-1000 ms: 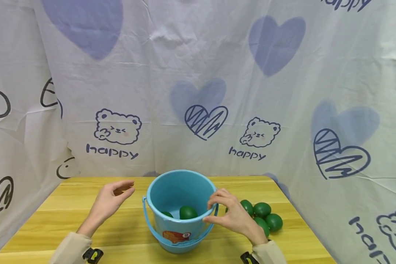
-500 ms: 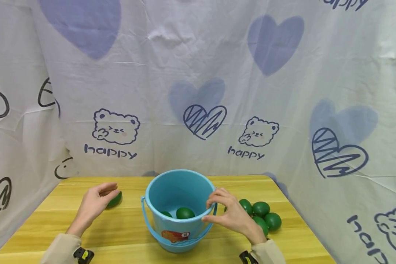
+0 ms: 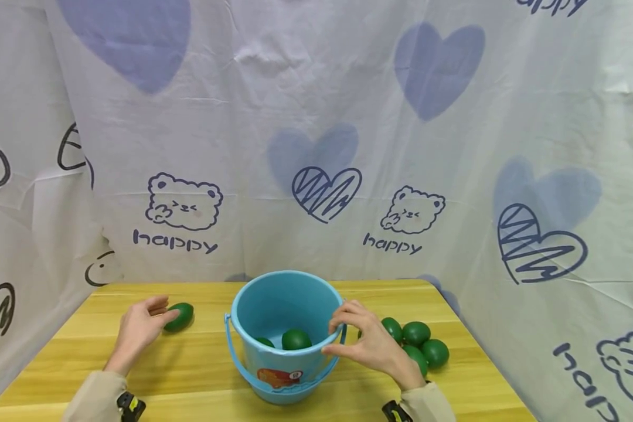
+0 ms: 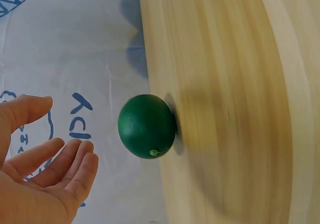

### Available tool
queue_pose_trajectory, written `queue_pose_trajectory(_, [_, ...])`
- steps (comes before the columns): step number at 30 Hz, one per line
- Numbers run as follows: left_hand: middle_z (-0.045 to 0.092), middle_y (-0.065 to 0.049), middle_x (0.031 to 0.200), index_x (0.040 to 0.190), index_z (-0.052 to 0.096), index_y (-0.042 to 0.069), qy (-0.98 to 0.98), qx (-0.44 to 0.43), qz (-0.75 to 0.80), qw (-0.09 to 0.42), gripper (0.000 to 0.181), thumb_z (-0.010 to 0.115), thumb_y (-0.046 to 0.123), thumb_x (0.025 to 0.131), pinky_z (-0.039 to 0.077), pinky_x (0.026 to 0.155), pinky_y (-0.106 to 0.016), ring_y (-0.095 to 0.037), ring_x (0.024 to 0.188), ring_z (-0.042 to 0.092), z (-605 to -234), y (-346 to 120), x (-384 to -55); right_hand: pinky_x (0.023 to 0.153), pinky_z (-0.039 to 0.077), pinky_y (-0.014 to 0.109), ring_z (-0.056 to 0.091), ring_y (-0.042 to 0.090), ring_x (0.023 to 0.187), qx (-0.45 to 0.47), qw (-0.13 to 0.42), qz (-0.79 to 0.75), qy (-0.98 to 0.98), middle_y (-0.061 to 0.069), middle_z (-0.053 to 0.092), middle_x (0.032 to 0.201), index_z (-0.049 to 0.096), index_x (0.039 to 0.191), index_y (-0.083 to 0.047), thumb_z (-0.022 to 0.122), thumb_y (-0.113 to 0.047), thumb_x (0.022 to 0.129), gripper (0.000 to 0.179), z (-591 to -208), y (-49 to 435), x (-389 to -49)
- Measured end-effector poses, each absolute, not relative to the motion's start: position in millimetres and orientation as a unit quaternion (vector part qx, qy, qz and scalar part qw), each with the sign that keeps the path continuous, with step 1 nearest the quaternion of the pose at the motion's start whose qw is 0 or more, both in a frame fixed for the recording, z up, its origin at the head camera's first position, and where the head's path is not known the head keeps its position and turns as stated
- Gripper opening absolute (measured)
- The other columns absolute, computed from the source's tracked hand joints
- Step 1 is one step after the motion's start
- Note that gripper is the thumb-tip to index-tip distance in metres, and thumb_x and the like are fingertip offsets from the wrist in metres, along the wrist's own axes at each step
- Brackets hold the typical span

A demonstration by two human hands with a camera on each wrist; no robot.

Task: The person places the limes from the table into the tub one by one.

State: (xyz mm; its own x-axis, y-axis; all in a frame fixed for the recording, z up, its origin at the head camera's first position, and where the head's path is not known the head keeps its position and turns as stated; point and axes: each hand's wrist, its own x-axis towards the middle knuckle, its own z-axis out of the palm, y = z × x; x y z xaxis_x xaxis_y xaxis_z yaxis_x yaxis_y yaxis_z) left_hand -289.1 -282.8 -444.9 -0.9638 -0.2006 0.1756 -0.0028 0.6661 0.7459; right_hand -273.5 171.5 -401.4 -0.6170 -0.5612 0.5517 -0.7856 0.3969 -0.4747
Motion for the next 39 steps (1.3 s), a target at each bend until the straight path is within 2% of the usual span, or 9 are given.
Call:
queue_pose_trajectory(5, [0.052,-0.031,0.136,0.138,0.047,-0.009,-0.91,0.054,-0.393,0.121,0.064,0.065,0.033,0.094,0.045,0.101,-0.058,-0.048,0.122,0.052,-447,-288,-294,0.09,0.051,0.035,0.052,0.006,0.101,0.417,0.161,0.366,-0.816,-0.016,0.061,0.099,0.065,0.091,-0.03,0.083,-0.037,0.077,0.025,-401,171,-273])
queue_pose_trajectory(14, [0.048,-0.037,0.135,0.14,0.043,-0.011,-0.917,0.069,-0.381,0.096,0.068,0.069,0.029,0.09,0.043,0.101,-0.061,-0.051,0.122,0.049,-453,-294,-305,0.09,0.051,0.035,0.053,0.007,0.101,0.422,0.163,0.368,-0.813,-0.016,0.061,0.098,0.068,0.09,-0.016,0.084,-0.033,0.077,0.027,-401,171,-273])
queue_pose_trajectory(24, [0.042,-0.042,0.136,0.141,0.039,-0.012,-0.921,0.076,-0.376,0.068,0.074,0.071,0.03,0.089,0.046,0.097,-0.061,-0.056,0.12,0.045,-463,-299,-323,0.089,0.05,0.036,0.054,0.014,0.099,0.419,0.168,0.368,-0.813,-0.006,0.064,0.097,0.067,0.091,-0.021,0.086,-0.027,0.074,0.026,-405,171,-274])
queue_pose_trajectory(33, [0.038,-0.043,0.139,0.144,0.035,-0.011,-0.92,0.062,-0.385,0.046,0.084,0.075,0.033,0.085,0.045,0.097,-0.062,-0.057,0.121,0.043,-480,-303,-334,0.087,0.051,0.033,0.053,0.008,0.099,0.424,0.164,0.365,-0.813,-0.013,0.062,0.098,0.065,0.092,-0.028,0.083,-0.035,0.078,0.024,-403,171,-273])
queue_pose_trajectory(39, [0.035,-0.042,0.14,0.145,0.032,-0.011,-0.919,0.055,-0.388,0.039,0.087,0.076,0.033,0.084,0.044,0.098,-0.063,-0.056,0.122,0.042,-485,-306,-338,0.088,0.051,0.033,0.053,0.006,0.099,0.421,0.165,0.368,-0.813,-0.015,0.061,0.098,0.068,0.091,-0.02,0.083,-0.036,0.077,0.026,-403,170,-273])
